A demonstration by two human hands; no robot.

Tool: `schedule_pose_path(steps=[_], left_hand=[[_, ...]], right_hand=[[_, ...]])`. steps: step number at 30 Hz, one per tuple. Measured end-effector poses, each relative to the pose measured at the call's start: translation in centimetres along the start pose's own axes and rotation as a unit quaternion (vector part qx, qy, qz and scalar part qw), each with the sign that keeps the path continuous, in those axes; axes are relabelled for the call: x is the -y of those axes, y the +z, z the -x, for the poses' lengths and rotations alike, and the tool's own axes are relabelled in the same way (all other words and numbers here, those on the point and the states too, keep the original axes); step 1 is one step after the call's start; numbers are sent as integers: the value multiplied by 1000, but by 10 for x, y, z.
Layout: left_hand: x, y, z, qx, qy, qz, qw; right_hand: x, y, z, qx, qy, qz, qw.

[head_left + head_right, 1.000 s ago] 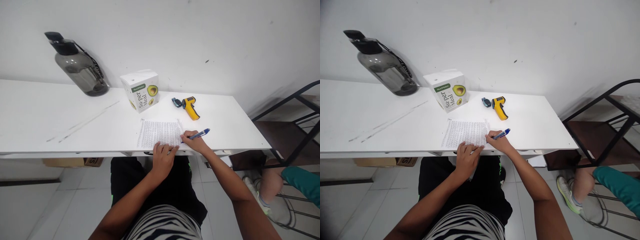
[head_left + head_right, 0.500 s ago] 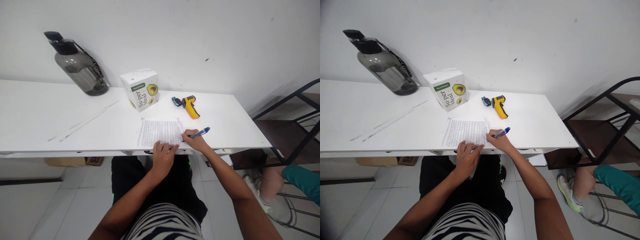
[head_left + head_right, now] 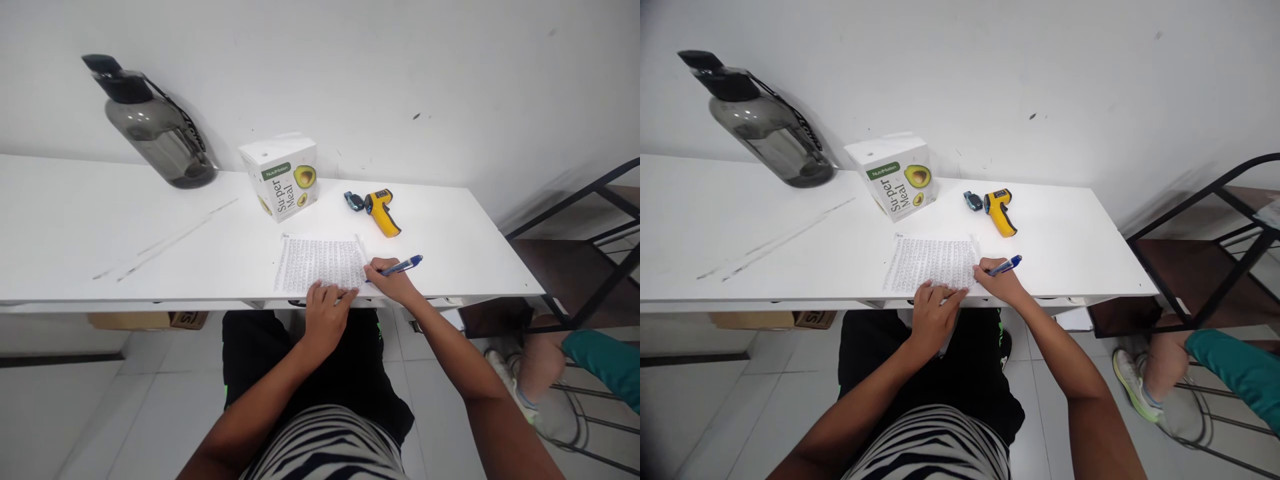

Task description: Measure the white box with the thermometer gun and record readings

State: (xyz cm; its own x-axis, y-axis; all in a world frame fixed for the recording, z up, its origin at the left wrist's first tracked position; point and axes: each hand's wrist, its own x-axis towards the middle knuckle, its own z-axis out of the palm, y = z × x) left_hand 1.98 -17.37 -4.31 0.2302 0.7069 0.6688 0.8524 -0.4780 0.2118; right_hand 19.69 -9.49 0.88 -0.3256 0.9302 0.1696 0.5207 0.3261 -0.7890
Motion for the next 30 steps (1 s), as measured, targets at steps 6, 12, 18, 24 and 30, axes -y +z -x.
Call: schedule_pose_path(steps=[6,12,18,24,30], left_hand=[[-1,0,0,5,-5,1,1000],[-1,-1,0,9,-6,0,1000],[-1,-3,-2,-1,0,3,1000],[-1,-4,-2,8,-6,6,1000],[0,-5,-2,12,-6,6,1000]], right_hand=[[-1,-1,-1,35,-3,7,999],[0,-3,0,25,8,-13,1000],[0,-4,0,-1,43,-39,998],[0,-4,0,1,46,-42,998],[-1,-4,0,4,48,-51,998]])
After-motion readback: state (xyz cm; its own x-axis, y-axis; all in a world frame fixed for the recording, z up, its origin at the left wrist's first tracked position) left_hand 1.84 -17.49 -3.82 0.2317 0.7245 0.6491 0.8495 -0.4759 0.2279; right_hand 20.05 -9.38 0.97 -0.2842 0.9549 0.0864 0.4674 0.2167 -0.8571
